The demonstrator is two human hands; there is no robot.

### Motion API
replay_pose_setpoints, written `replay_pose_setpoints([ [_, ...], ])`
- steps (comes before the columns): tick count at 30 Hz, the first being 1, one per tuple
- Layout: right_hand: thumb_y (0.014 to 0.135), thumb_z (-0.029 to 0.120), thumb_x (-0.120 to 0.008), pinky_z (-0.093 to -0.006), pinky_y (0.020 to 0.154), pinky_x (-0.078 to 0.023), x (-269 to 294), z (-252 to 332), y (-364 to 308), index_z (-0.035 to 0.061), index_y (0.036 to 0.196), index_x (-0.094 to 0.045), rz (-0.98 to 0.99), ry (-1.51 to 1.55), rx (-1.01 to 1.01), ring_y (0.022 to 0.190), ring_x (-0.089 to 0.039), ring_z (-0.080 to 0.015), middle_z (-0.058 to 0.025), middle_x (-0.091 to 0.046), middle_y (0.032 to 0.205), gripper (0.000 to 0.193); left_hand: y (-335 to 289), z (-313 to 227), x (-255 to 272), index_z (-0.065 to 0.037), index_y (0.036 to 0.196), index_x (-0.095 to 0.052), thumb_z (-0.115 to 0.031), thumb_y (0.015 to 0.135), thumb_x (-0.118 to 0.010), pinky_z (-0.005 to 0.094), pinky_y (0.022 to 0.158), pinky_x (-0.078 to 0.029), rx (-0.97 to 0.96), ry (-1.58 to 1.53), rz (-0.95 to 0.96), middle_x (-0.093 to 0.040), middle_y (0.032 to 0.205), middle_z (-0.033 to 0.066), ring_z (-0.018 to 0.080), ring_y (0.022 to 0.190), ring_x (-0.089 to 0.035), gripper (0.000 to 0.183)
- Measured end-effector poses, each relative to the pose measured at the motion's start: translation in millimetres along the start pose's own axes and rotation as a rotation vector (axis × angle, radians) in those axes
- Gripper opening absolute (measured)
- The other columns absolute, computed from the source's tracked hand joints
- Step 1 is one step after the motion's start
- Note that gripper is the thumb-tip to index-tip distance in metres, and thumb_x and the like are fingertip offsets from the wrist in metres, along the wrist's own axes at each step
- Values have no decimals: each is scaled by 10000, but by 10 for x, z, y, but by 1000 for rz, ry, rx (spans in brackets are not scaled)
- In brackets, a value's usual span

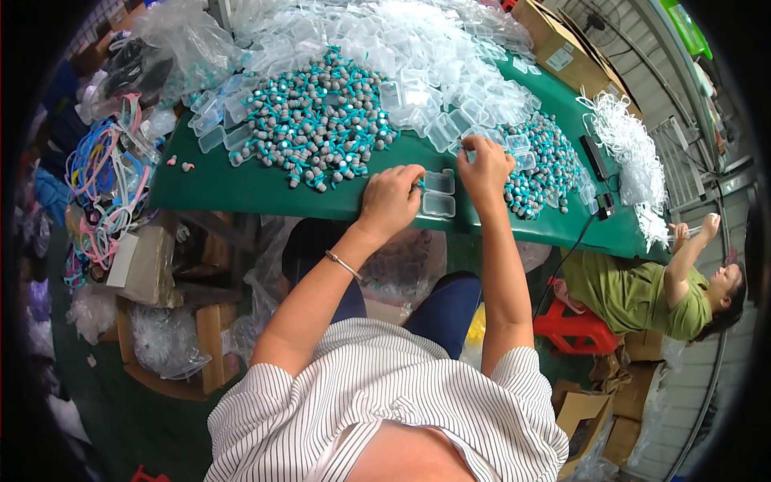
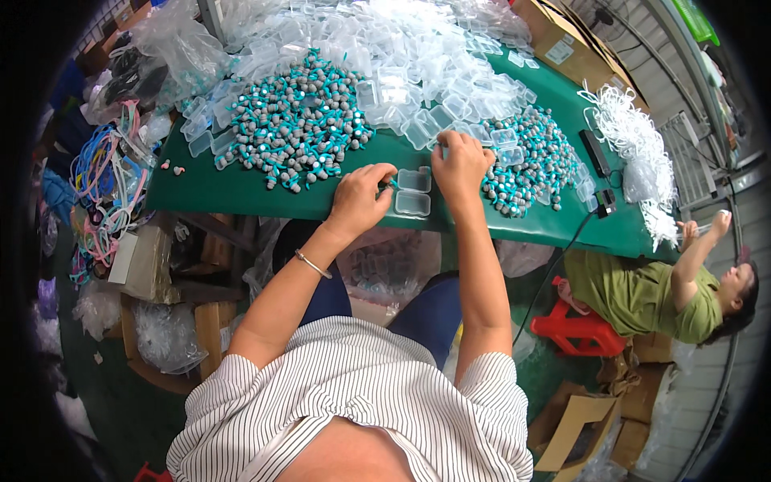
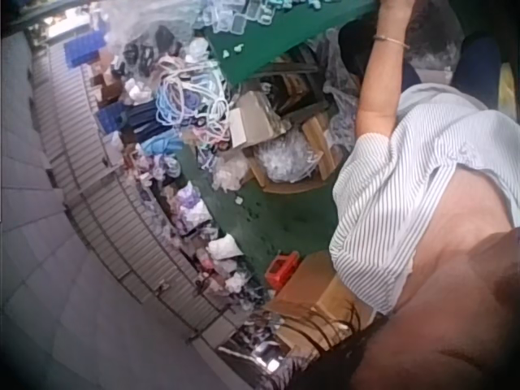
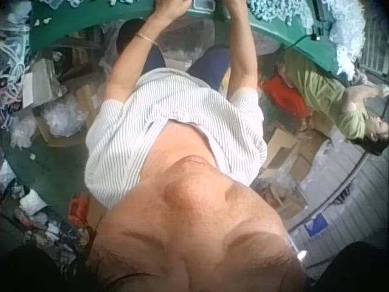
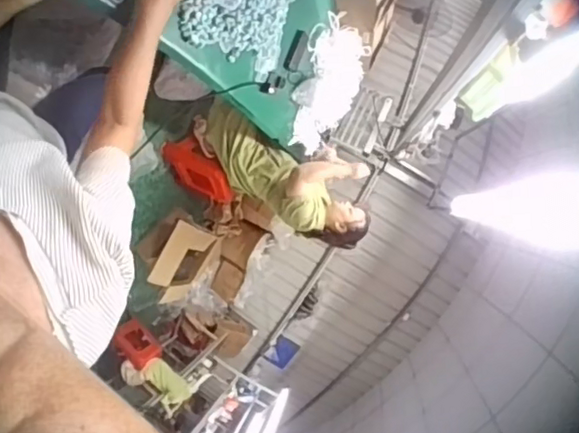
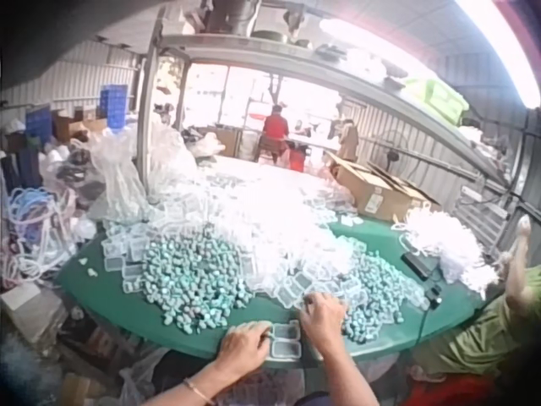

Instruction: The person assembles small plastic and metal components by hand, placing beads inside clear plastic cases.

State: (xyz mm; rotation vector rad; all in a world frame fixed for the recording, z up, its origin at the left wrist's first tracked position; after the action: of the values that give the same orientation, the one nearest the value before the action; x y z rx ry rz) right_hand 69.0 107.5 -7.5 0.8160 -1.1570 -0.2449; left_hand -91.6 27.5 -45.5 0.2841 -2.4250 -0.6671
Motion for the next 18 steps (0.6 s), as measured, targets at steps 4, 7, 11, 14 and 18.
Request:
replay_pose_setpoints([
  [4,753,142,-699,-378,723,-372,220,47,-304,132,858,-670,220,417,-130,740,-610,-189,12,-677,838,110,-40,-90,20,-87,929,-660,-46,750,-666,404,713,-477,-20,-40,13,-660,883,74,290,816,-635,183],
  [7,751,133,-710,-361,717,-366,321,181,-570,130,859,-667,269,394,-94,712,-592,-186,22,-664,808,117,-59,-265,-22,-90,941,-663,-68,755,-679,409,752,-471,-102,111,40,-653,906,73,283,862,-632,188],
  [11,775,129,-707,-356,763,-356,337,272,-681,128,866,-668,206,285,-16,731,-587,-195,10,-652,806,99,-31,-316,-119,-91,948,-665,-116,760,-704,417,786,-461,-63,221,130,-636,921,78,283,909,-627,193],
  [14,797,95,-692,-368,726,-404,297,198,-700,95,889,-670,228,439,-95,724,-595,-218,-35,-648,830,94,-15,-349,-120,-91,954,-665,-139,766,-714,418,788,-461,-52,212,165,-631,920,80,286,910,-626,200],
  [18,814,62,-673,-366,651,-455,343,99,-621,63,916,-670,204,539,-206,712,-601,-247,-79,-639,849,102,-57,-356,-161,-87,969,-658,-158,755,-741,420,796,-463,-31,166,220,-620,960,88,293,930,-621,240],
])
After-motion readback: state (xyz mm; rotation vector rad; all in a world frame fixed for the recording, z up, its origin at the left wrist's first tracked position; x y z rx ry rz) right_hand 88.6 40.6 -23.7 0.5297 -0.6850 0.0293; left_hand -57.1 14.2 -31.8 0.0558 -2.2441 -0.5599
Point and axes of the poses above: each hand's wrist, its own y-axis towards the middle knuckle, its own x-axis out of the back of the hand, z = x × y, the point moved 7 cm from there along y, towards the middle knuckle
